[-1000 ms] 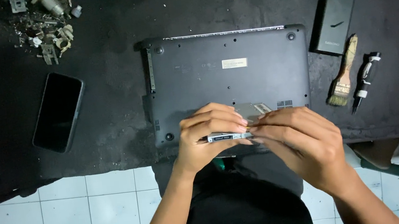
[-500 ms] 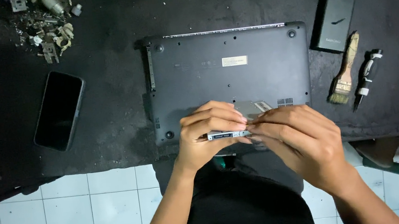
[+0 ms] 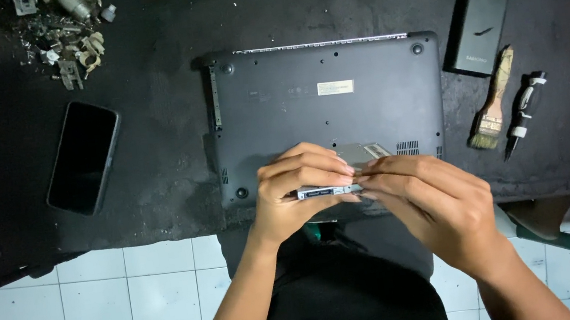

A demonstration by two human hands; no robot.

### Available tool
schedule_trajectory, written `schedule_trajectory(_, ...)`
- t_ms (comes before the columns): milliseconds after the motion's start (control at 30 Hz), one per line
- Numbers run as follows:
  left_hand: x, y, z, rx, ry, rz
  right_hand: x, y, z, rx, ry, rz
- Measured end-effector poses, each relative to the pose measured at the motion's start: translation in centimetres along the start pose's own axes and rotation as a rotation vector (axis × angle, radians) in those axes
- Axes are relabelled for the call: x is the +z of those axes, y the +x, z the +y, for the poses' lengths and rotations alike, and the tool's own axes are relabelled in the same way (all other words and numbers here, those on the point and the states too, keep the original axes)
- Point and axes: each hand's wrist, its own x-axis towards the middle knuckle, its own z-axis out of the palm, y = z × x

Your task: The person holds a silver laptop hard drive, turning it over to inspect both sides. They then use a screwdriver to remove screws from the hard drive and place it on the back of a laptop chassis.

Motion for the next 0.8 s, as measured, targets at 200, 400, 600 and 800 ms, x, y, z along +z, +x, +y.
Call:
schedule_trajectory(200, 0.0, -0.2, -0.1, -0.008, 0.005, -0.008, 0.0, 0.1, 0.0, -0.005, 0.01, 0.0)
schedule_trajectory(400, 0.1, 0.2, 0.1, -0.001, 0.001, 0.002, -0.2, 0.1, 0.2, -0.005, 0.015, -0.017)
schedule_trajectory(600, 0.0, 0.3, 0.4, -0.013, -0.004, -0.027, -0.2, -0.2, 0.3, 0.018, 0.008, -0.024)
schedule_trajectory(800, -0.1, 0.7, 0.4, -0.002, 0.048, -0.051, -0.5, -0.8, 1.0, 0.047, 0.034, 0.026)
